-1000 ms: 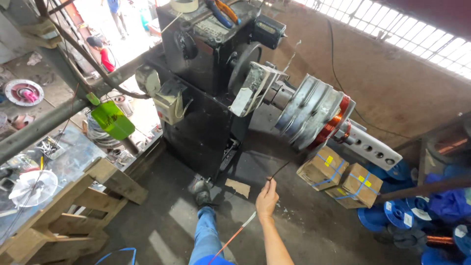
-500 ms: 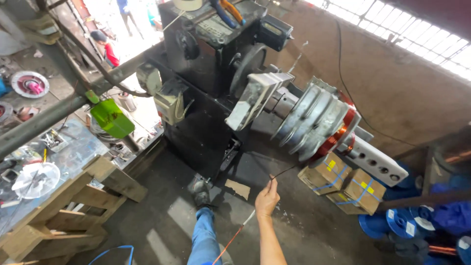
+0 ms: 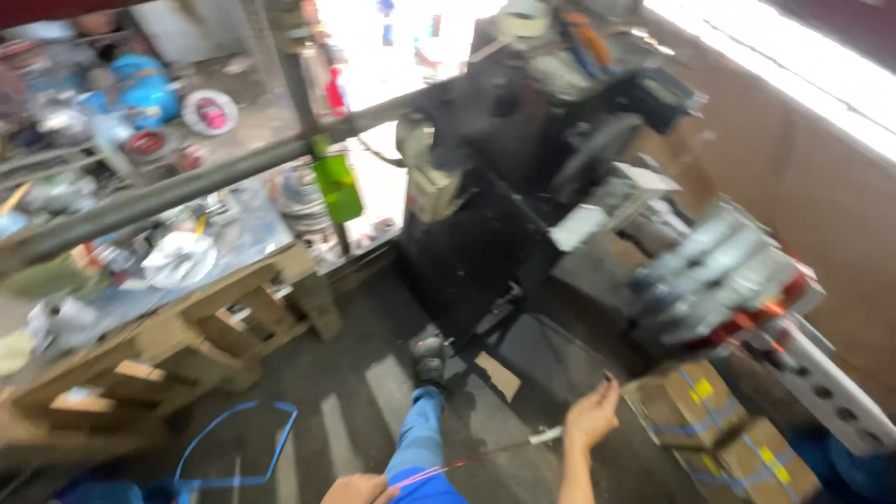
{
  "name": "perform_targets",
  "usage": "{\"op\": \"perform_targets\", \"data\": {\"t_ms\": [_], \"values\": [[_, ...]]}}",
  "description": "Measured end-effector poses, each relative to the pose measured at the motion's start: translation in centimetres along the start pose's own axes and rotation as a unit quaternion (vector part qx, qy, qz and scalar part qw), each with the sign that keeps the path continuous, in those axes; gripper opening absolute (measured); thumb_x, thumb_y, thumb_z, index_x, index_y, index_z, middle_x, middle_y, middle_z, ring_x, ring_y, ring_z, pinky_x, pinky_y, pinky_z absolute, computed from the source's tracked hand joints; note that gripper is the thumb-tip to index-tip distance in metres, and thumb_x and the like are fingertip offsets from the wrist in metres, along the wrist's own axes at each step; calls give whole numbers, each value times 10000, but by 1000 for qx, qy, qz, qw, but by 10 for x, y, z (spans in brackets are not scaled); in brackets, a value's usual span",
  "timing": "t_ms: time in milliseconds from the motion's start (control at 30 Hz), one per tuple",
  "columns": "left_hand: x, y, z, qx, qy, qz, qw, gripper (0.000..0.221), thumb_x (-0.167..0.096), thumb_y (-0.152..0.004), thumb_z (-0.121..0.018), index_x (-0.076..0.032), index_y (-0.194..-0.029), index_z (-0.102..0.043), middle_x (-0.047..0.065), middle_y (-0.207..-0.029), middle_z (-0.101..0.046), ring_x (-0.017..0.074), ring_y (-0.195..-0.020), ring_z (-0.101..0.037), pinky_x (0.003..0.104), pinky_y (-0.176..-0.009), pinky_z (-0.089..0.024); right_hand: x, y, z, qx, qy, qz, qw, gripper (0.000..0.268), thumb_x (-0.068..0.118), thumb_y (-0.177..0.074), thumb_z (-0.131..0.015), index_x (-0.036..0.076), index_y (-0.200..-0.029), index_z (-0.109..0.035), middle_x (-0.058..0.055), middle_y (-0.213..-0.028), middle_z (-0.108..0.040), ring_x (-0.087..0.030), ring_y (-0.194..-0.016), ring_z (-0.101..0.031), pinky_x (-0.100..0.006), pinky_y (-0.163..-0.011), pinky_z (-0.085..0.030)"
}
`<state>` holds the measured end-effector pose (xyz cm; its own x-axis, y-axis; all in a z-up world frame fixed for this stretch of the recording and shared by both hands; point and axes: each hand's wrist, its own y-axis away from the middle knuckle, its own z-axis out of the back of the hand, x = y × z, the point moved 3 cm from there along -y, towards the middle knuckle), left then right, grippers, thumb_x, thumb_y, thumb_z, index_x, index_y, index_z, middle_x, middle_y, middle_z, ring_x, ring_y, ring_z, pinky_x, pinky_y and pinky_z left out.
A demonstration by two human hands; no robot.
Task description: Guiding copper wire onto a rotating mandrel using a handheld tool to create a coil
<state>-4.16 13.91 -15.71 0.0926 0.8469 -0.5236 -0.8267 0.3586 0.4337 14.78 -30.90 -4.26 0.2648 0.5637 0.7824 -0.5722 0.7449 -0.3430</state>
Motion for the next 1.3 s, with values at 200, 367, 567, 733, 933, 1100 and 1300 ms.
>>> {"op": "perform_targets", "data": {"t_ms": [200,367,567,733,933,1100,1300], "values": [[-34,32,39,-10,55,-3,998,380,-595,-1098,-601,-222,-1083,-673,171,-976,-755,435,-978,-726,561,-841,-539,0,29,10,42,-35,87,995,276,170,-1207,-515,84,-1417,-672,-281,-1198,-757,-578,-1009,-678,-595,-860,-486],[-56,-18,42,68,108,-47,991,384,-540,-1040,-688,-157,-1020,-697,117,-951,-748,323,-866,-702,496,-751,-515,23,73,4,150,-130,-9,980,276,287,-1225,-439,173,-1393,-626,-65,-806,-592,-228,-671,-583,-392,-639,-493],[-170,-54,100,217,229,-24,949,374,-526,-1085,-679,-156,-1059,-631,62,-682,-658,166,-449,-622,323,-407,-526,41,98,5,224,-327,-154,905,238,303,-1183,-425,184,-1301,-595,13,-687,-396,-80,-510,-368,-258,-414,-373],[-197,-84,49,198,227,-23,953,401,-527,-1103,-626,-139,-1090,-526,131,-804,-687,227,-498,-646,371,-474,-549,48,98,37,290,-306,-142,896,289,370,-1152,-448,145,-1255,-598,-50,-635,-531,-166,-462,-565,-271,-459,-498],[-179,-102,20,64,229,-81,968,263,-337,-1049,-542,-228,-892,-723,99,-1028,-781,313,-987,-730,440,-904,-504,51,108,54,317,-405,-183,838,242,264,-1160,-451,57,-1241,-548,-136,-714,-612,-237,-559,-607,-374,-598,-576],[-168,-85,39,31,182,-57,981,274,-400,-1120,-485,-237,-928,-593,101,-899,-742,403,-914,-697,508,-829,-485,51,125,47,372,-339,-207,839,355,317,-1130,-470,53,-1326,-602,-162,-928,-733,-255,-769,-756,-343,-733,-575],[-155,-86,36,46,234,-147,960,234,-284,-1123,-525,-212,-905,-568,39,-828,-681,261,-784,-645,429,-775,-466,52,164,29,375,-434,-287,767,502,339,-1092,-483,33,-1490,-458,-336,-987,-756,-395,-813,-788,-442,-798,-660]]}}
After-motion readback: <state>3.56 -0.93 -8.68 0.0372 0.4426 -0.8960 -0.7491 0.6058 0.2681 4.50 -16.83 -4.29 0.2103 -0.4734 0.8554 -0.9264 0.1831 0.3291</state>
